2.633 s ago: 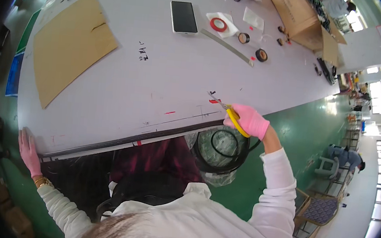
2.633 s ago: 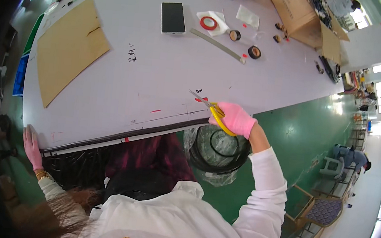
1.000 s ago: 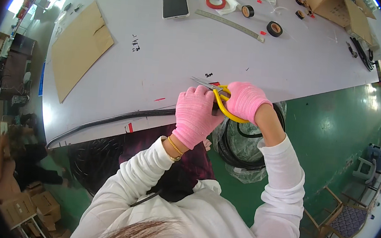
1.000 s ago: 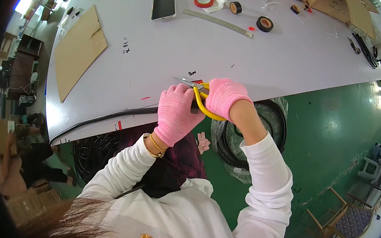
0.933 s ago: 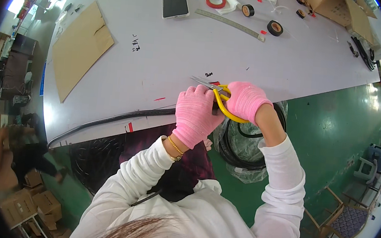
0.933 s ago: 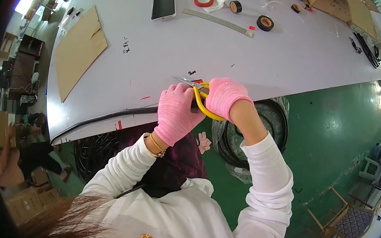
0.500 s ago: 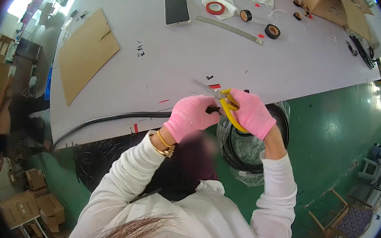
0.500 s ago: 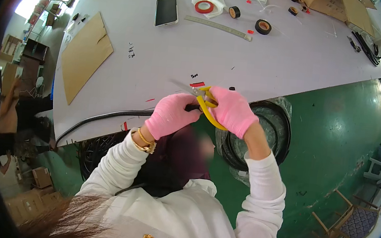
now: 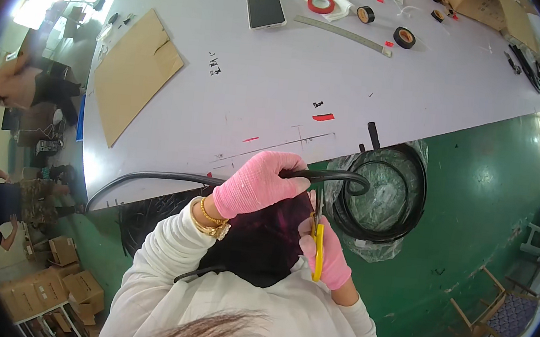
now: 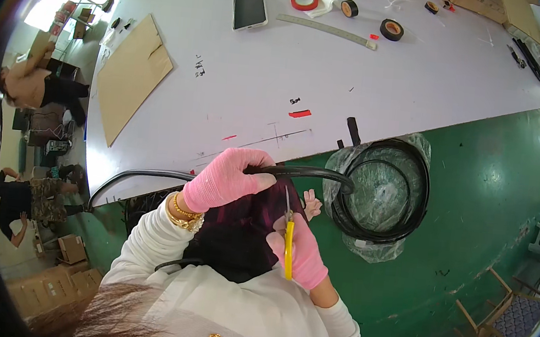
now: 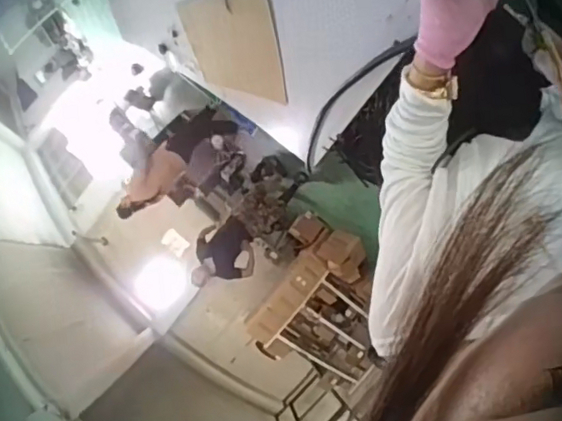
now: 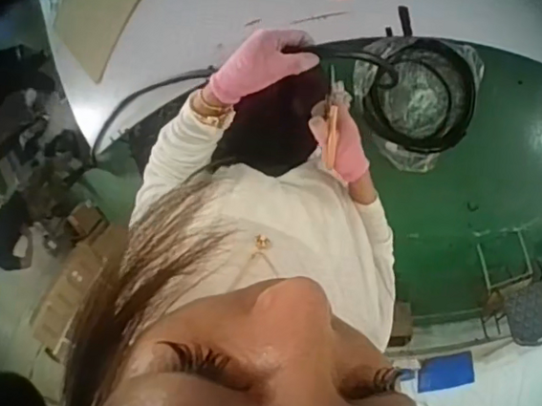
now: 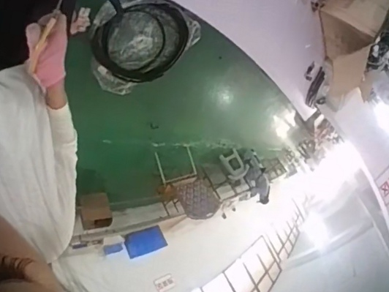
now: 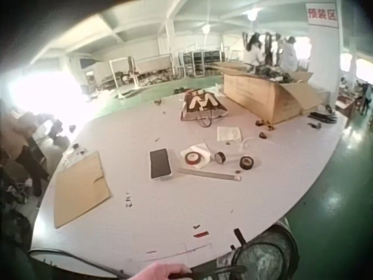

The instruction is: The person is cutting long black cables into specific lengths using a guide on a white workbench and scissors.

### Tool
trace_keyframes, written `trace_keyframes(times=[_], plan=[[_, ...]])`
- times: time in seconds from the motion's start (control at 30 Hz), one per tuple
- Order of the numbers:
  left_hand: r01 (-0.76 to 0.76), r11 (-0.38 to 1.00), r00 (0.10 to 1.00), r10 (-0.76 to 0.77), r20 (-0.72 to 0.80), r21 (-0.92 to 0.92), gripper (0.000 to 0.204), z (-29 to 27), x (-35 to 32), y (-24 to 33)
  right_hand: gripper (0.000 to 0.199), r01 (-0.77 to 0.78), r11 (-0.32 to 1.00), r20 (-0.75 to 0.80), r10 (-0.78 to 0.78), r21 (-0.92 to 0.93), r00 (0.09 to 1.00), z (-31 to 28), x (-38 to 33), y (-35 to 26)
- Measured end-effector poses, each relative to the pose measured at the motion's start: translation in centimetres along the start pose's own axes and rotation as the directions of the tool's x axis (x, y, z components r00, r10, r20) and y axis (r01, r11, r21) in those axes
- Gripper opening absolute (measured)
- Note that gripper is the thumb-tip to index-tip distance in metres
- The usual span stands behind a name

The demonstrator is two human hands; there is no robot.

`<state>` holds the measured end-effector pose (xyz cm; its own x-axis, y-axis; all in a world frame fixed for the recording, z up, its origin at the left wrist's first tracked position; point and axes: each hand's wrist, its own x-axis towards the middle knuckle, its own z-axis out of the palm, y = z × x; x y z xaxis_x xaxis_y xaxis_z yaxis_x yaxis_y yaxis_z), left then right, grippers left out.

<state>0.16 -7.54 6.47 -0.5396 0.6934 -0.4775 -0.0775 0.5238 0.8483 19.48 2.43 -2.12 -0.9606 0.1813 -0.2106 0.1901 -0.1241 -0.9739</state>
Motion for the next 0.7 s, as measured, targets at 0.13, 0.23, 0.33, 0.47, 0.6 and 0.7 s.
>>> trace_keyframes(times=[0.13,0.23,0.33,0.47,0.6,0.7], plan=[[-0.010,1.000,1.000,0.010,-0.010,0.009,0.015,0.2,-0.8,-0.1,0.017,-0.196,0.957,-0.012,0.203,0.212,0.979,1.4,1.0,-0.2],[-0.051,0.998,0.998,0.052,-0.029,0.042,0.015,0.3,-1.1,-0.6,0.016,-0.072,0.997,-0.073,0.075,0.041,0.995,2.0,1.0,1.1],[-0.076,0.995,0.996,0.079,-0.044,0.071,0.016,0.1,-1.3,-0.9,0.019,-0.079,0.993,-0.080,0.072,-0.091,0.994,1.9,1.3,0.2],[-0.057,0.995,0.997,0.060,-0.041,0.084,0.017,-0.1,-1.5,-0.6,0.026,-0.187,0.978,-0.066,0.182,-0.092,0.981,1.8,1.2,0.4],[-0.095,0.989,0.994,0.100,-0.044,0.111,0.017,-0.3,-1.4,-0.9,0.030,-0.160,0.980,-0.092,0.150,-0.116,0.984,2.1,1.2,-0.7],[-0.116,0.986,0.991,0.122,-0.050,0.123,0.017,-0.5,-1.4,-1.1,0.032,-0.126,0.970,-0.114,0.104,-0.210,0.988,2.2,1.2,-1.5]])
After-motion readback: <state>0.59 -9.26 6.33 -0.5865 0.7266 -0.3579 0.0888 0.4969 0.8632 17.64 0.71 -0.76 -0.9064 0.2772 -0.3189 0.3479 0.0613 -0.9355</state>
